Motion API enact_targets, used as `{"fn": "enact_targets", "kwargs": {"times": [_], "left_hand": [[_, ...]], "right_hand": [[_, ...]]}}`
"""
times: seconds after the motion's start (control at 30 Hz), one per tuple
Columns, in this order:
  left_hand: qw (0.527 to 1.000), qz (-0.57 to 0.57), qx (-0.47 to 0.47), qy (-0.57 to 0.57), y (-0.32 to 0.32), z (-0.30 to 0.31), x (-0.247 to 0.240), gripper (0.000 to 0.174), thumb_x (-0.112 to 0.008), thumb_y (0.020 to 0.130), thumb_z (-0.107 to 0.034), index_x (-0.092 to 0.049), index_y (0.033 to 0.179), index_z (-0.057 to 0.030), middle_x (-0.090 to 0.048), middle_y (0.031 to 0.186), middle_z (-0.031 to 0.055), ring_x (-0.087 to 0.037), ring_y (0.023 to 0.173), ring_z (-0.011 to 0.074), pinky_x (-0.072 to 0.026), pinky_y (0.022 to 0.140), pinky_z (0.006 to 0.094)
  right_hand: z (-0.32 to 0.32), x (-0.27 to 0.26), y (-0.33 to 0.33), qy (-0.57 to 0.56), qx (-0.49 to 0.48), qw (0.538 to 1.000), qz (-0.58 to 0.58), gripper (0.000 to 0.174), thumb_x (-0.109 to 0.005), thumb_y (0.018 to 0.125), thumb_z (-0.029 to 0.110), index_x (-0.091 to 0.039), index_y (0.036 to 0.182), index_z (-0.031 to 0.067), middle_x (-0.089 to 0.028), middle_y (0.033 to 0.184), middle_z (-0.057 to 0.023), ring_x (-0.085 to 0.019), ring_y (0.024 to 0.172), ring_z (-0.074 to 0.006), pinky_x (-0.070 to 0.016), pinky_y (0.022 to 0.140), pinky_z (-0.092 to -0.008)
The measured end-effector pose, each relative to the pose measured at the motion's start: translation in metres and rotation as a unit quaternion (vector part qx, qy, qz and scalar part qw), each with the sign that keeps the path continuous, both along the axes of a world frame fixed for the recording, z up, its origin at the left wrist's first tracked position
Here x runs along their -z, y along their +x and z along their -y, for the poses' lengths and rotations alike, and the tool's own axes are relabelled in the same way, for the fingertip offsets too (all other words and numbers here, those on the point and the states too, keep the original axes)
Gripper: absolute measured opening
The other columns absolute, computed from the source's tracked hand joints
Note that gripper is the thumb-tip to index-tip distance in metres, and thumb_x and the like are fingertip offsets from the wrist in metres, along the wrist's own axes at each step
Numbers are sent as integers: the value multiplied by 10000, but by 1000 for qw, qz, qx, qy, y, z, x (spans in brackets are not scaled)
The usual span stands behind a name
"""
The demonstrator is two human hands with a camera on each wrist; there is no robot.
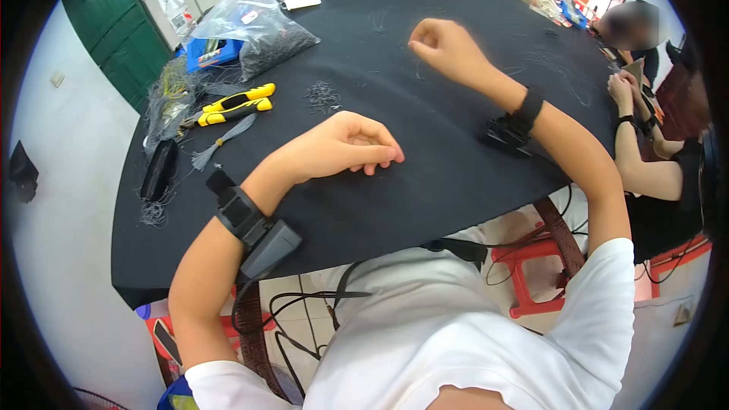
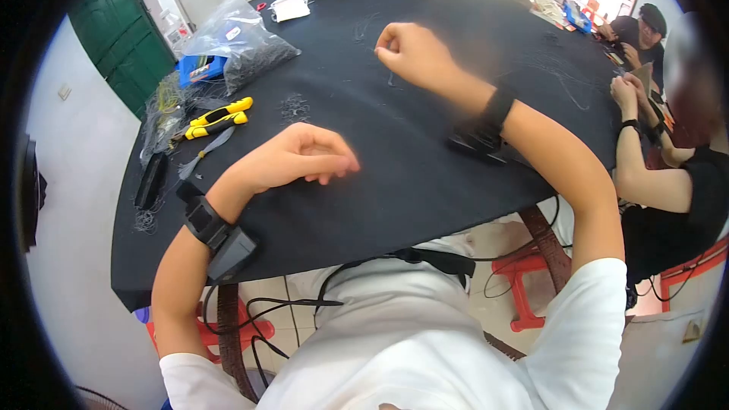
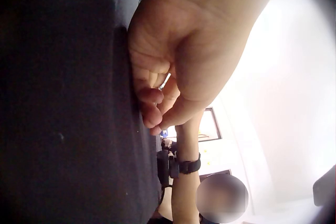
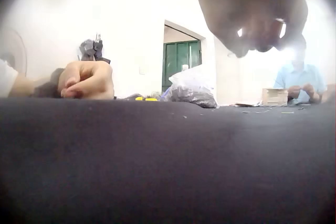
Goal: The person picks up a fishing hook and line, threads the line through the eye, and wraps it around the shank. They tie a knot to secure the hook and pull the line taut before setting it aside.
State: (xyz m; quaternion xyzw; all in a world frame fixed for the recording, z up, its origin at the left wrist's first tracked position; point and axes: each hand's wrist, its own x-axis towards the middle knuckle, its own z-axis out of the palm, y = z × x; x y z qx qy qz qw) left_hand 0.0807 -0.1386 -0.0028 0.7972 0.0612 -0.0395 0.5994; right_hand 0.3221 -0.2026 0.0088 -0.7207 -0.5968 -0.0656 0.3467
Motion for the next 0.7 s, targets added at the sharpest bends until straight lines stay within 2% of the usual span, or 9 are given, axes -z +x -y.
{"fn": "enact_targets", "kwargs": {"times": [0.13,0.17,0.23,0.27,0.33,0.37,0.47,0.5,0.7], "left_hand": [[1000,16,9,-11,-1,-2,-1,200,-596,843,-186,-644,927,-11,-599,803,18,-504,641,55,-410,574,189],[1000,9,9,-12,-1,-3,0,194,-604,842,-186,-643,930,-18,-593,804,13,-495,640,49,-405,571,186],[1000,12,5,-20,-1,-5,3,203,-604,843,-193,-642,927,-13,-586,799,14,-494,643,51,-403,581,181],[1000,12,0,-26,-2,-4,1,204,-603,844,-196,-642,927,-13,-587,799,14,-495,643,51,-401,582,179],[999,31,2,-42,-1,-7,6,206,-601,844,-200,-644,929,-17,-590,791,9,-497,643,50,-391,573,173],[999,28,-1,-39,-1,-7,3,205,-602,843,-199,-644,928,-18,-591,786,8,-500,645,49,-387,569,173],[999,34,-4,-25,-3,-7,-1,196,-601,841,-196,-647,920,-22,-599,769,3,-513,649,45,-375,548,176],[999,40,-16,-16,-4,-8,-3,195,-599,842,-196,-647,918,-23,-601,770,3,-515,648,44,-374,545,177],[986,109,-112,53,-16,-20,-28,189,-587,844,-206,-653,893,-36,-604,770,-9,-512,647,32,-367,540,175]], "right_hand": [[6,-29,-13,69,-81,987,-123,311,-588,809,276,-623,910,-16,-621,811,-70,-568,757,-140,-452,679,-282],[10,-39,-23,95,-116,976,-159,211,-613,814,266,-632,899,74,-536,727,49,-450,631,-25,-343,528,-175],[15,-56,-37,90,-156,964,-194,237,-592,835,290,-627,937,80,-532,777,65,-432,639,-28,-320,555,-164],[12,-57,-31,123,-229,944,-202,239,-565,855,280,-616,978,82,-548,813,47,-457,653,-36,-342,578,-170],[27,-82,-69,151,-241,838,-467,161,-584,826,198,-623,883,52,-613,827,-35,-565,708,-98,-427,590,-223],[28,-81,-66,170,-263,800,-512,228,-545,866,271,-603,968,75,-573,855,25,-497,682,-46,-374,597,-184],[28,-41,-71,20,-290,870,-398,193,-542,867,239,-588,947,70,-593,857,4,-526,700,-51,-396,605,-188],[32,-33,-80,-27,-256,879,-402,201,-574,818,252,-605,888,66,-608,828,-5,-530,716,-67,-384,604,-199],[19,-9,-70,-86,-248,854,-449,173,-574,830,224,-575,878,58,-548,692,22,-468,566,-37,-347,510,-184]]}}
